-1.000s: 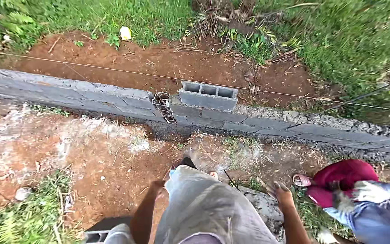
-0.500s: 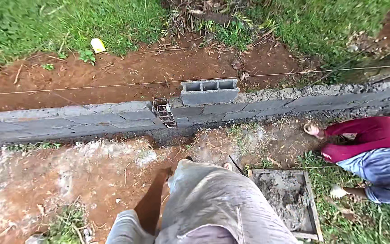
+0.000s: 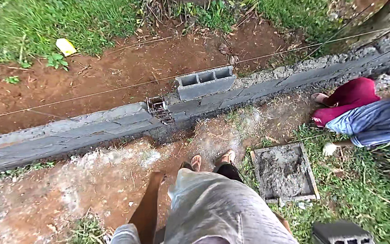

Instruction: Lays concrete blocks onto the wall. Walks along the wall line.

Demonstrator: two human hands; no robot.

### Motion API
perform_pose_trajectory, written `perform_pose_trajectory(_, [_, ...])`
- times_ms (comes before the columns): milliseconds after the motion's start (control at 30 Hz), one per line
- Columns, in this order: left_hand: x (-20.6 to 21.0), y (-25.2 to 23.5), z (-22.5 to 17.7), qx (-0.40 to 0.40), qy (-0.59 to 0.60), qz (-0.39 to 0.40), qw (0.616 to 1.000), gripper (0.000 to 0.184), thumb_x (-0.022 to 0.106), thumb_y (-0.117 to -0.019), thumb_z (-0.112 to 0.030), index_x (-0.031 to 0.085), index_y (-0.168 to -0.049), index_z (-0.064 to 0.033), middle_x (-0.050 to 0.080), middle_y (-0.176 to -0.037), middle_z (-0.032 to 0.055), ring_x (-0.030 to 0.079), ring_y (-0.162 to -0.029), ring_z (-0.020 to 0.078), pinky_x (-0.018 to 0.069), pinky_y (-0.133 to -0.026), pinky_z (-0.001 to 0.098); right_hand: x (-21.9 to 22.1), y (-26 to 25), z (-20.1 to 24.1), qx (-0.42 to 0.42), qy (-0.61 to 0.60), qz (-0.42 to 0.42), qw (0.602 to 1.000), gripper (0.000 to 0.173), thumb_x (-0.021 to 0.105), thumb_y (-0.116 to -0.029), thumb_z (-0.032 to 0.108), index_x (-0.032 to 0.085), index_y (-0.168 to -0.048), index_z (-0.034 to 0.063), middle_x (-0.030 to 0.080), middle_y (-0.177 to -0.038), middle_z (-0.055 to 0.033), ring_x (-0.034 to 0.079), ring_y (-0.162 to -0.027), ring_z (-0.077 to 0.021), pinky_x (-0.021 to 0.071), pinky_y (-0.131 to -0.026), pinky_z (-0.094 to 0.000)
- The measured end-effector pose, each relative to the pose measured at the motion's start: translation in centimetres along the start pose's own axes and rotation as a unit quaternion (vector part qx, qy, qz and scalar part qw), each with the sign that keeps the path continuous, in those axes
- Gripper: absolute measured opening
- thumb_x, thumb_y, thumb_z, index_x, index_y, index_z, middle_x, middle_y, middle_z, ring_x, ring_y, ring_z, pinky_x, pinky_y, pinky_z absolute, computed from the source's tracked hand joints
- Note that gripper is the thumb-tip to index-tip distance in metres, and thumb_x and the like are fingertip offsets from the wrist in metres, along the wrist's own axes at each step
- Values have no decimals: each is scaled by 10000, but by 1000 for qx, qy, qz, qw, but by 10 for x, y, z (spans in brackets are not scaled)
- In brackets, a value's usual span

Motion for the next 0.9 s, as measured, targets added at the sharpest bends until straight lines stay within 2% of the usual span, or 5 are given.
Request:
perform_pose_trajectory(200, [16,-10,-32,17,53,-6,998,391,543,-1070,-234,566,-1373,12,652,-1247,245,689,-1021,331,581,-853,480,-20,-6,24,-12,2,-24,1000,405,423,-1131,201,485,-1439,-54,642,-1282,-273,694,-1009,-298,561,-866,-435])
perform_pose_trajectory(333, [46,-8,-16,0,50,30,998,363,551,-1065,-231,589,-1297,45,690,-1108,215,691,-883,272,579,-780,426,-21,-21,44,-61,-29,-23,997,393,448,-1124,212,501,-1417,-45,670,-1233,-243,713,-958,-265,586,-837,-412])
perform_pose_trajectory(567, [57,-1,8,34,-68,72,995,347,587,-1052,-224,643,-1235,66,671,-1185,258,662,-1064,344,527,-956,514,3,-1,55,-62,-1,3,998,370,443,-1121,166,507,-1410,-56,660,-1246,-245,706,-955,-234,578,-832,-379])
perform_pose_trajectory(733, [47,-16,12,-7,18,45,999,324,552,-1066,-217,614,-1245,47,674,-1061,200,648,-846,245,549,-748,410,1,-1,29,-3,-2,-6,1000,385,442,-1124,176,495,-1435,-45,645,-1282,-260,700,-1005,-275,564,-863,-410])
perform_pose_trajectory(900, [36,-15,-10,-18,41,36,998,345,526,-1080,-224,578,-1299,38,676,-1101,209,669,-857,246,559,-738,387,-3,-9,19,9,-21,-17,1000,380,440,-1125,174,499,-1432,-41,638,-1296,-263,696,-1027,-296,559,-887,-432])
Point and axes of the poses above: each hand's wrist, its own y-axis away from the middle knuckle, its own x-axis out of the palm, z = x × y, the point moved 8 cm from there along -y, towards the middle knuckle
